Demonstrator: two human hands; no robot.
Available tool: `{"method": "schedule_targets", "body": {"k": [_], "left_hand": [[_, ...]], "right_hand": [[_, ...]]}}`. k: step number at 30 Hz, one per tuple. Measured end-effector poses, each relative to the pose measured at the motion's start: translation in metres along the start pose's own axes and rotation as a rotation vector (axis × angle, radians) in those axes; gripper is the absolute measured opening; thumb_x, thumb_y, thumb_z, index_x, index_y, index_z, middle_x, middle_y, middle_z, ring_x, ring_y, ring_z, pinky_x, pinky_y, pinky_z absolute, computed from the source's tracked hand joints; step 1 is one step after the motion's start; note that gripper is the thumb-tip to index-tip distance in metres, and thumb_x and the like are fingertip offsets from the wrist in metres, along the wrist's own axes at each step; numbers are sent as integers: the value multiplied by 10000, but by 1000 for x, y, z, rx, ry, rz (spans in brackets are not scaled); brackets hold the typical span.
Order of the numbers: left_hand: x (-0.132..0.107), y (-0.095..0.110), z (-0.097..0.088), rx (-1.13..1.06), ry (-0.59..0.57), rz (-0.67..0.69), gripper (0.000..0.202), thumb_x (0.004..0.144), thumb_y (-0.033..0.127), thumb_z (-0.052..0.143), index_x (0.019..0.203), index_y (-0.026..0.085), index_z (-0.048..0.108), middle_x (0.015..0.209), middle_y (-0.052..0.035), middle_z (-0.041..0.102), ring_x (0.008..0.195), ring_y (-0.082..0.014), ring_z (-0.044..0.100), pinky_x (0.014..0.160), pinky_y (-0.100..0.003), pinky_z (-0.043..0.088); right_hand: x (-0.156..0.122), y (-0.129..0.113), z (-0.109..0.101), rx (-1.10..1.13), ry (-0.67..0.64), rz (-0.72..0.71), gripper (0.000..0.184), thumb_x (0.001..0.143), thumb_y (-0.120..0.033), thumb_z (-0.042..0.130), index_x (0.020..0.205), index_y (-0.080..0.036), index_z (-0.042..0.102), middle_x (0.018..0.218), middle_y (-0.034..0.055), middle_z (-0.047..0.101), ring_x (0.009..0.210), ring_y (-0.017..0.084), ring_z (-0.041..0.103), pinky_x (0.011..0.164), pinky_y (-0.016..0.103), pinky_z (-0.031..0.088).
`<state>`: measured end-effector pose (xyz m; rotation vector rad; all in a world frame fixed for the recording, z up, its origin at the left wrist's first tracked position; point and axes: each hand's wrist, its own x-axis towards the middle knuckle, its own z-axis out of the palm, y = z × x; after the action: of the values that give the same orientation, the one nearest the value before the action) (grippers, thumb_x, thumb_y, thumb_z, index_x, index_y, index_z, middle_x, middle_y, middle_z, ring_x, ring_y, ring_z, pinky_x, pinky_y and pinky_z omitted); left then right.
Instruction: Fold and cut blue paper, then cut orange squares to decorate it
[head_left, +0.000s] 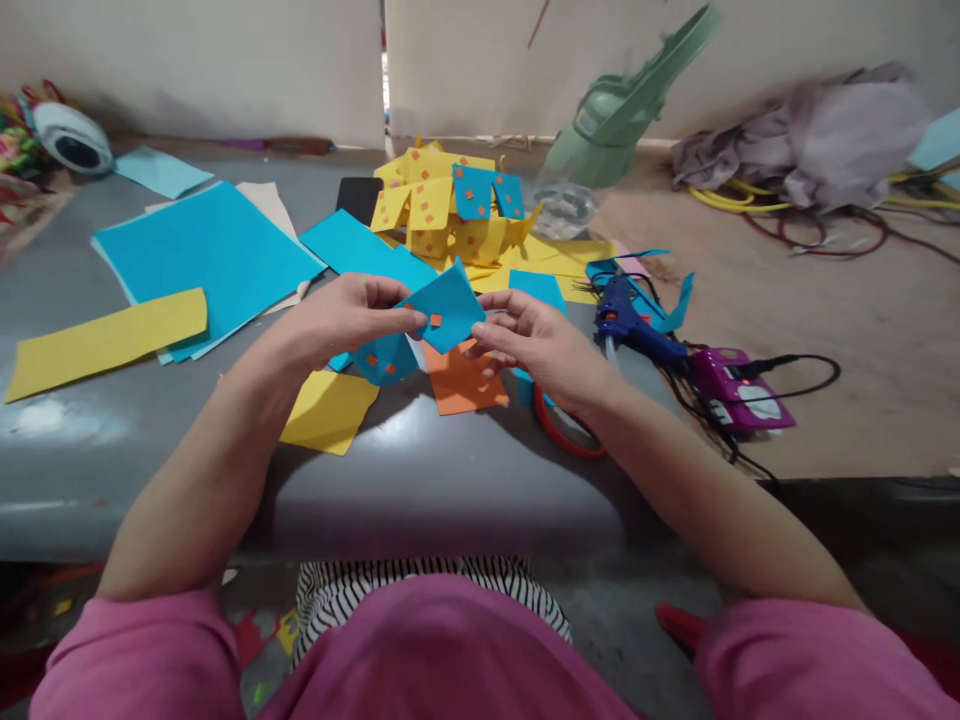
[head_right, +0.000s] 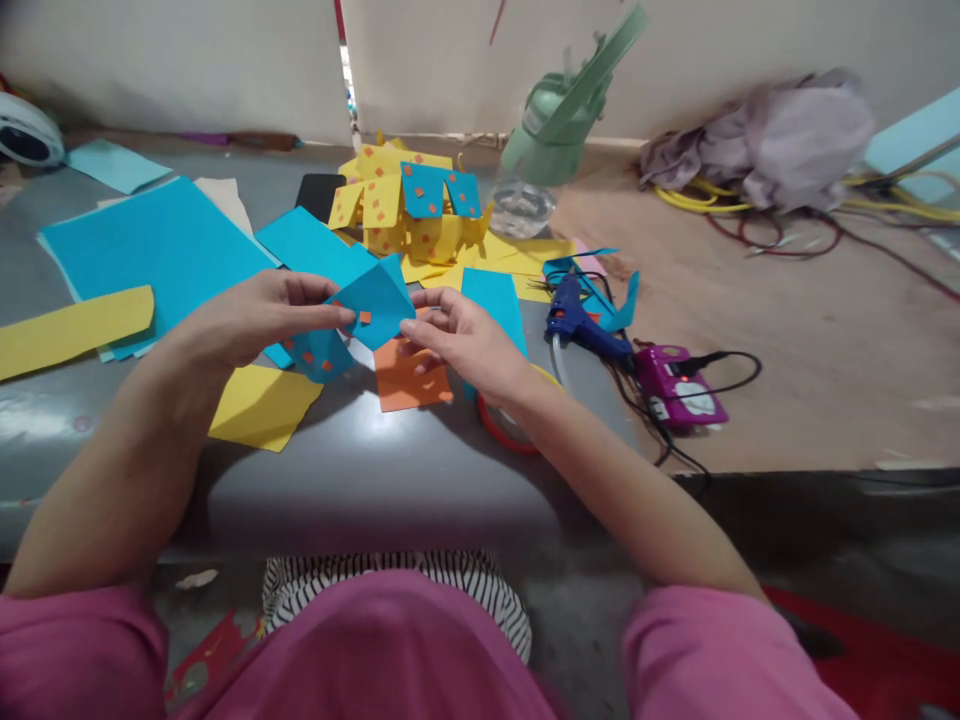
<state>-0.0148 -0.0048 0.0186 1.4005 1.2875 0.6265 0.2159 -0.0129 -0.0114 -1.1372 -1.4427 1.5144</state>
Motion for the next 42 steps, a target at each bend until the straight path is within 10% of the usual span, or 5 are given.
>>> {"method": "schedule_targets", "body": {"k": [9,18,27,36,42], "left_hand": [[6,-6,-5,26,40,-7,250,710,447,798,709,222,690,705,-39,699,560,-188,643,488,-299,484],[7,-11,-4,87,37,42,189,711,360,796,793,236,679,657,-16,647,623,-199,652,538,-288,472],[10,-14,-2,176,17,-36,241,749,432,692,907,266,618,612,12,680,498,-207,646,453,-272,445],[12,-15,1,79,14,-38,191,746,377,707,887,252,678,660,-4,697,510,-187,636,475,-270,452],[12,-13,3,39,25,-7,107,750,286,731,841,230,728,682,-31,680,535,-183,620,529,-291,443]], "right_hand": [[-11,4,-28,-1011,-4,-165,104,887,-262,619,884,-219,714,951,60,721,869,225,636,800,365,462],[-12,11,-32,-1248,-44,-182,213,952,-318,525,1042,-214,689,1071,107,669,951,250,653,804,354,494],[-58,5,-107,-1663,276,-8,427,907,-284,489,1273,-83,583,1230,236,661,1133,399,606,950,516,478],[-32,-9,-150,-1554,270,145,398,813,-261,589,1156,-66,641,1127,266,673,1046,356,629,864,435,471],[-39,-17,-149,-1248,723,-46,360,805,-321,596,1132,-171,586,1049,198,689,858,262,641,737,411,488]]}}
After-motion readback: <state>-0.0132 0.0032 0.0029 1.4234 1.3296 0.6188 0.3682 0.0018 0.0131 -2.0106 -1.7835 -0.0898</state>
